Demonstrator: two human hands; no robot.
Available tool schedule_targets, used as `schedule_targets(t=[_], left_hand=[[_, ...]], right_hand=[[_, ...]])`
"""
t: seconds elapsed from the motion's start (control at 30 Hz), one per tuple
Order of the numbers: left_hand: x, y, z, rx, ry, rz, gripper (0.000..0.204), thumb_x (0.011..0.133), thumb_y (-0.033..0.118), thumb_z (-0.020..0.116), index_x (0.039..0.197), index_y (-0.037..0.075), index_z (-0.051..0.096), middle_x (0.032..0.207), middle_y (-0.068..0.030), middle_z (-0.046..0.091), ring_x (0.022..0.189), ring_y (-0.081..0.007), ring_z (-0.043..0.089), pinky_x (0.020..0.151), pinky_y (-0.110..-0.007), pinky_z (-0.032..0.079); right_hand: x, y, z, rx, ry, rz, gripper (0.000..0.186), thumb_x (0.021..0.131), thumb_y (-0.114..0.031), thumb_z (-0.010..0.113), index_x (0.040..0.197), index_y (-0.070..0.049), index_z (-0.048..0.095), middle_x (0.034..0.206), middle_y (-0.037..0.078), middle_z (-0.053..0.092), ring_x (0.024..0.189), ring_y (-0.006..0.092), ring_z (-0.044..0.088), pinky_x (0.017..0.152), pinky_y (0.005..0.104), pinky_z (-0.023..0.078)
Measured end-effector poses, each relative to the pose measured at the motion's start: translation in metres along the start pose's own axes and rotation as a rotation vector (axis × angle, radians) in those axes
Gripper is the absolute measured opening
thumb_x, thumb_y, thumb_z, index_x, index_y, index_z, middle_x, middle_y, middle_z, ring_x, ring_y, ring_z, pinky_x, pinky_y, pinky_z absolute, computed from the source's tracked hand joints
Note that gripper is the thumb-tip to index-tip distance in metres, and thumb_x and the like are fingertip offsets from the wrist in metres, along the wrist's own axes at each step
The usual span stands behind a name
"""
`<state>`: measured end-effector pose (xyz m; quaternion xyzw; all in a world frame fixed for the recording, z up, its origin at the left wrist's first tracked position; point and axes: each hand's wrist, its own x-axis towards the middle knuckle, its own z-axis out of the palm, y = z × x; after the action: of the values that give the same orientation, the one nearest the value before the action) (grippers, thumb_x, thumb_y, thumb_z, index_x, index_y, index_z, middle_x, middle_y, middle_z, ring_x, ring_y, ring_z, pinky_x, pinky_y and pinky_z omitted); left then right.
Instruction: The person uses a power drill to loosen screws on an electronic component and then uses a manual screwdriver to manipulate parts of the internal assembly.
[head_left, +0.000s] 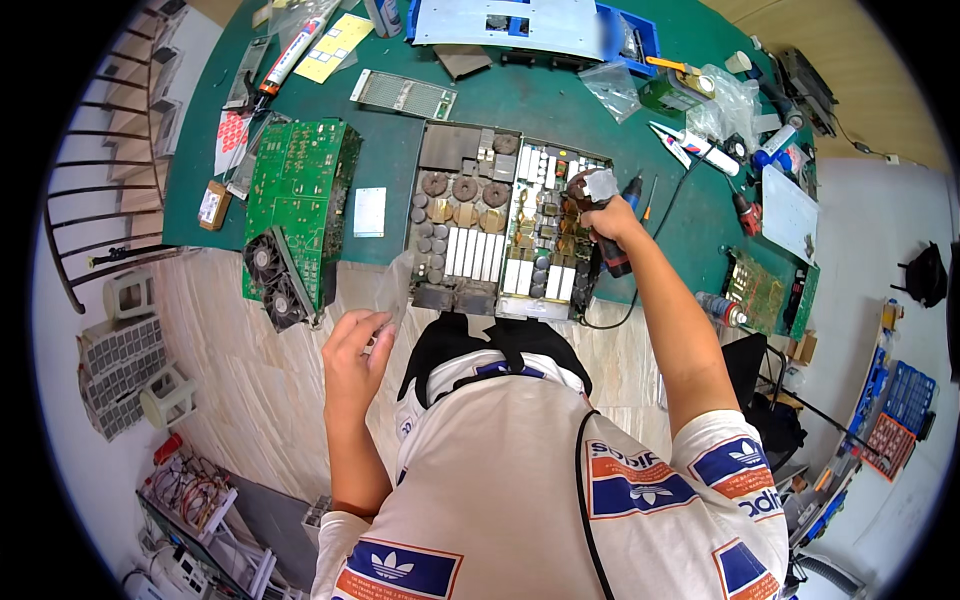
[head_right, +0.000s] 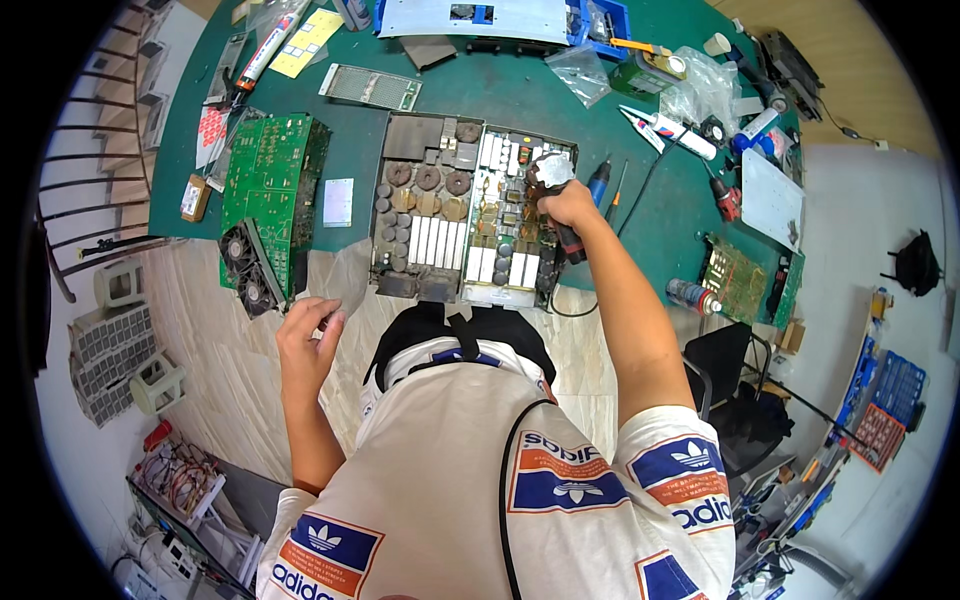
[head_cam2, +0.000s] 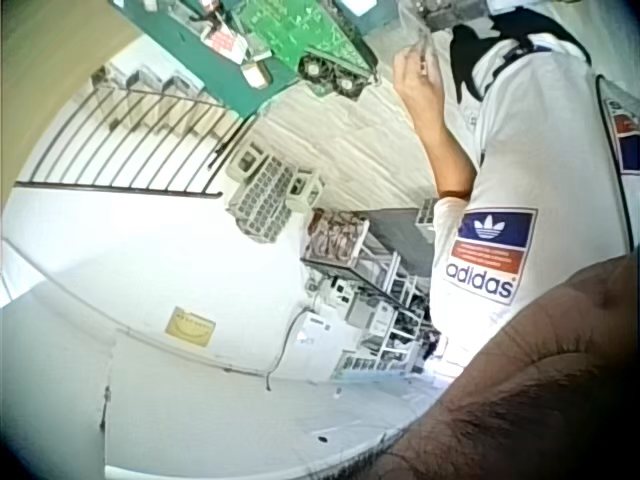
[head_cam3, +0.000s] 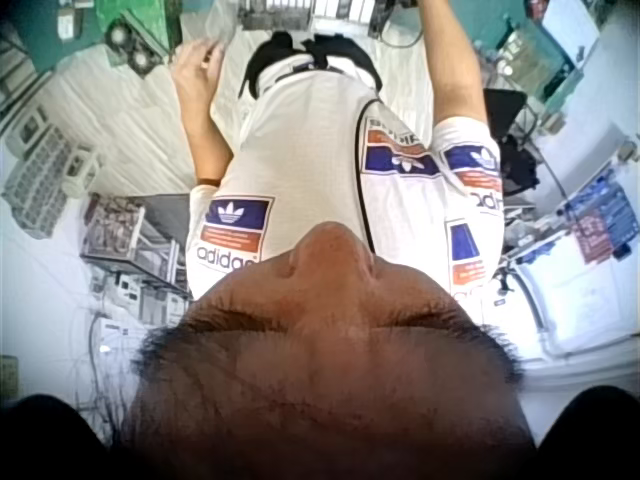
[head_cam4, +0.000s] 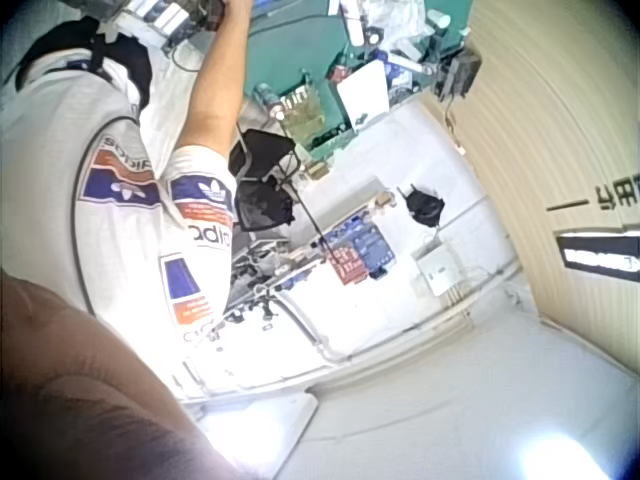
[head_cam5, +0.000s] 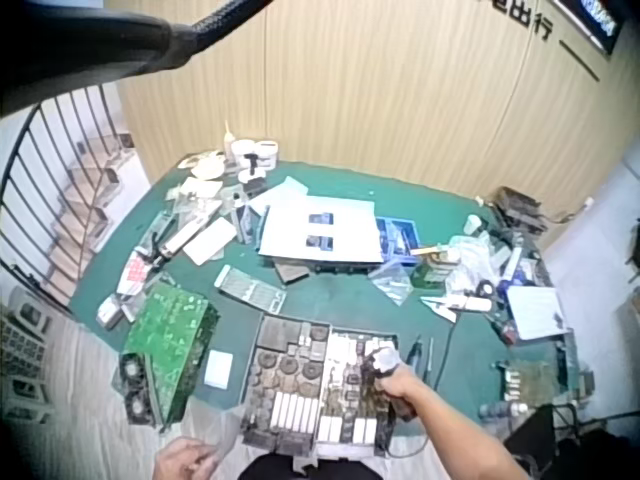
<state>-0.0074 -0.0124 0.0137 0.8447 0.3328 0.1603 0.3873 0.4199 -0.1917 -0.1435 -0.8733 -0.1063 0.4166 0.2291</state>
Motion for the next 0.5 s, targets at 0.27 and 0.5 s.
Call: schedule_targets(t=[0.27, 0.5], left_hand=[[0.004, -0.001, 0.002, -0.004, 0.016, 0.016, 0.018, 0.085, 0.000, 0.076, 0.103, -0.002, 0.074, 0.094, -0.0128, 0.069, 0.077, -0.0253, 0.067, 0.067, -0.033, 0.055], [0.024, -0.016, 0.017, -0.039, -0.071, 0.139, 0.026, 0.083, 0.004, 0.079, 0.108, 0.000, 0.073, 0.096, -0.0150, 0.069, 0.081, -0.0310, 0.067, 0.072, -0.037, 0.054]], right_hand=[[-0.025, -0.006, -0.015, 0.065, 0.037, -0.057, 0.040, 0.072, -0.012, 0.078, 0.108, 0.001, 0.069, 0.085, 0.011, 0.074, 0.064, 0.0201, 0.071, 0.062, 0.0357, 0.057], [-0.128, -0.045, -0.050, 0.237, -0.091, -0.280, 0.047, 0.073, -0.002, 0.074, 0.118, -0.002, 0.062, 0.093, 0.006, 0.066, 0.069, 0.0166, 0.063, 0.060, 0.0330, 0.053]])
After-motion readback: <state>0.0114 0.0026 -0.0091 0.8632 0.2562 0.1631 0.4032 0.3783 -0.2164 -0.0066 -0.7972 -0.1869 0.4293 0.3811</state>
